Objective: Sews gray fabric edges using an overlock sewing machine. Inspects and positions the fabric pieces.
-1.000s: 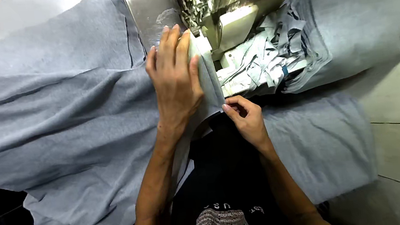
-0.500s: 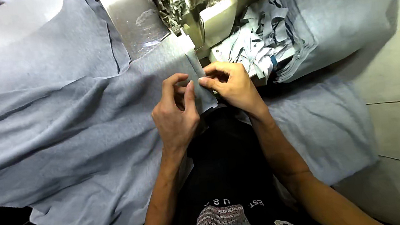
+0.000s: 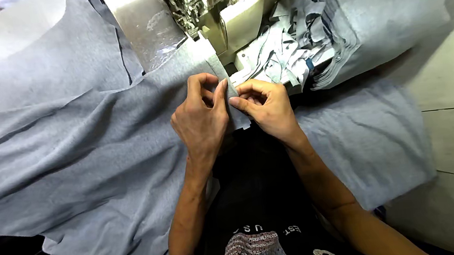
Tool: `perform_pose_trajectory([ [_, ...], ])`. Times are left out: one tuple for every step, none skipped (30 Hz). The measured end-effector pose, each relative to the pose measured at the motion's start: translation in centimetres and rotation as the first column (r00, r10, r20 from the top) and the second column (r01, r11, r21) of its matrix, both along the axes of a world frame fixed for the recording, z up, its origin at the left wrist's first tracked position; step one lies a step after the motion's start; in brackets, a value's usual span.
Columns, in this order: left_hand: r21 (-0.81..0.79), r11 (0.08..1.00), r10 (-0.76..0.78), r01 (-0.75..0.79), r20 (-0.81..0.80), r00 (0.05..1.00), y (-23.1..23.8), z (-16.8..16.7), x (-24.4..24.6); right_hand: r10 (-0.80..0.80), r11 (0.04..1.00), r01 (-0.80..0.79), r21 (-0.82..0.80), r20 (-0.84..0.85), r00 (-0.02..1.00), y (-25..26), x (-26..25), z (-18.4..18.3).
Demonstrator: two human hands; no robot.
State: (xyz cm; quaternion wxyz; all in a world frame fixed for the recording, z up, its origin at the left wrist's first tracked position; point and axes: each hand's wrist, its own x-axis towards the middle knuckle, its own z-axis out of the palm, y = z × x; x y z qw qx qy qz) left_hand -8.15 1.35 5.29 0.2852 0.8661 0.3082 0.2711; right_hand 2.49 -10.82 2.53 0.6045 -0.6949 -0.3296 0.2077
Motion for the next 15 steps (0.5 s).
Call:
perform_pose_trajectory([
  [0.032, 0.999, -0.003, 0.004, -0.019, 1.000, 0.1, 0.0, -0.1, -0.006, 1.000, 0.006, -0.013, 0.000, 1.000, -0.2, -0.1, 0.0],
  [0.079, 0.997, -0.009, 0.012, -0.036, 0.999, 0.2, 0.0, -0.2, -0.014, 1.000, 0.014, -0.026, -0.001, 1.000, -0.3, -0.3, -0.1],
  [0.142, 0.989, -0.028, 0.034, -0.048, 0.998, 0.4, 0.0, -0.3, -0.024, 0.999, 0.024, -0.036, -0.003, 1.000, -0.4, -0.5, -0.2],
  [0.226, 0.971, -0.064, 0.076, -0.063, 0.996, 0.7, 0.2, -0.3, -0.029, 0.998, 0.029, -0.047, -0.001, 1.000, -0.6, -0.6, -0.2],
  [0.310, 0.940, -0.121, 0.142, -0.085, 0.989, 1.2, 0.5, -0.3, -0.035, 0.998, 0.035, -0.060, 0.004, 0.999, -0.8, -0.8, -0.3],
  [0.375, 0.897, -0.207, 0.236, -0.116, 0.971, 1.8, 0.9, -0.2, -0.043, 0.996, 0.043, -0.073, 0.007, 0.999, -1.0, -0.9, -0.4],
  [0.423, 0.837, -0.306, 0.347, -0.165, 0.938, 2.6, 1.5, 0.0, -0.050, 0.995, 0.051, -0.085, 0.014, 0.999, -1.2, -1.1, -0.6],
  [0.469, 0.764, -0.388, 0.443, -0.215, 0.896, 3.5, 2.1, 0.5, -0.057, 0.994, 0.059, -0.090, 0.020, 0.998, -1.4, -1.2, -0.8],
  [0.504, 0.689, -0.446, 0.521, -0.271, 0.853, 4.4, 2.7, 1.2, -0.063, 0.994, 0.064, -0.089, 0.024, 0.998, -1.6, -1.4, -1.0],
  [0.515, 0.617, -0.491, 0.595, -0.338, 0.802, 5.1, 3.2, 1.9, -0.066, 0.994, 0.068, -0.085, 0.027, 0.997, -1.8, -1.5, -1.2],
  [0.494, 0.554, -0.521, 0.670, -0.422, 0.742, 5.6, 3.9, 2.4, -0.070, 0.994, 0.072, -0.081, 0.030, 0.997, -2.0, -1.7, -1.4],
  [0.447, 0.501, -0.537, 0.741, -0.511, 0.671, 5.8, 4.8, 2.7, -0.070, 0.994, 0.072, -0.080, 0.035, 0.997, -2.2, -1.8, -1.5],
  [0.388, 0.467, -0.547, 0.795, -0.580, 0.604, 5.6, 5.7, 2.8, -0.072, 0.994, 0.074, -0.080, 0.036, 0.997, -2.4, -1.8, -1.7],
  [0.346, 0.436, -0.540, 0.831, -0.638, 0.549, 5.4, 6.5, 3.0, -0.071, 0.994, 0.073, -0.078, 0.033, 0.997, -2.5, -1.9, -1.9],
  [0.316, 0.410, -0.534, 0.855, -0.677, 0.506, 5.4, 7.0, 3.2, -0.068, 0.995, 0.070, -0.070, 0.024, 0.997, -2.6, -1.8, -2.0],
])
